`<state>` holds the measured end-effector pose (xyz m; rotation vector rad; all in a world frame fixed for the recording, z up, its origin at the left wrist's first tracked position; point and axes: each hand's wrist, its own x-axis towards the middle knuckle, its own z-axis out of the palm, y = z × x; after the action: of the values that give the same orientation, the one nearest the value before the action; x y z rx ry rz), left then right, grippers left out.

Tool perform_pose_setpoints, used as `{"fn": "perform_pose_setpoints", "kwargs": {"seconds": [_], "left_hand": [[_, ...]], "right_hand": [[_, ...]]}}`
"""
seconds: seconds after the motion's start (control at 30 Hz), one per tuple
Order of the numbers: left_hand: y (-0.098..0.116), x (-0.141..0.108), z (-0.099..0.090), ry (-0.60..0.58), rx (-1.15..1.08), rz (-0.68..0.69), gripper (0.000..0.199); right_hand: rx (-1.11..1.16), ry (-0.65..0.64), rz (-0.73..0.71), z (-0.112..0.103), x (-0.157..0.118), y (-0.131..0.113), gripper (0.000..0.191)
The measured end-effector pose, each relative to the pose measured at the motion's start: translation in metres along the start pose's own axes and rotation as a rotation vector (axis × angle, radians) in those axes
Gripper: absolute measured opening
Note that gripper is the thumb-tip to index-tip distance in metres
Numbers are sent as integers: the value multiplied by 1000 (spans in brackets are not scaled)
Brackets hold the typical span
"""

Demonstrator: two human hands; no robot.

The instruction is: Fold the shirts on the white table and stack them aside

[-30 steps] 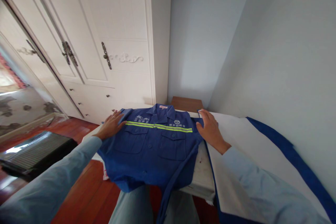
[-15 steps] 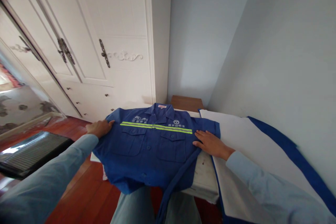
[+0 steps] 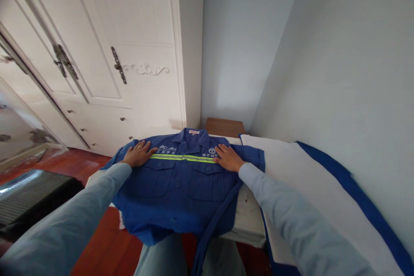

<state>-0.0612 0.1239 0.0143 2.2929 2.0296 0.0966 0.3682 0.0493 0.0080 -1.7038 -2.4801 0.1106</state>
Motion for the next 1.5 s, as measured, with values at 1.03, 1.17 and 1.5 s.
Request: {"fn": "perform_pose_setpoints", "kwargs": {"seconds": [1.03, 1.17, 1.5], "left_hand": [[104, -14, 22, 2, 41, 248, 80], [102, -5, 18, -15, 34, 257, 79], [97, 10, 18, -47, 52, 276, 77]], "right_hand": [[-92, 41, 608, -55, -35, 58, 66], [32, -57, 741, -60, -45, 95, 42], [437, 49, 793, -85, -68, 111, 16]]}}
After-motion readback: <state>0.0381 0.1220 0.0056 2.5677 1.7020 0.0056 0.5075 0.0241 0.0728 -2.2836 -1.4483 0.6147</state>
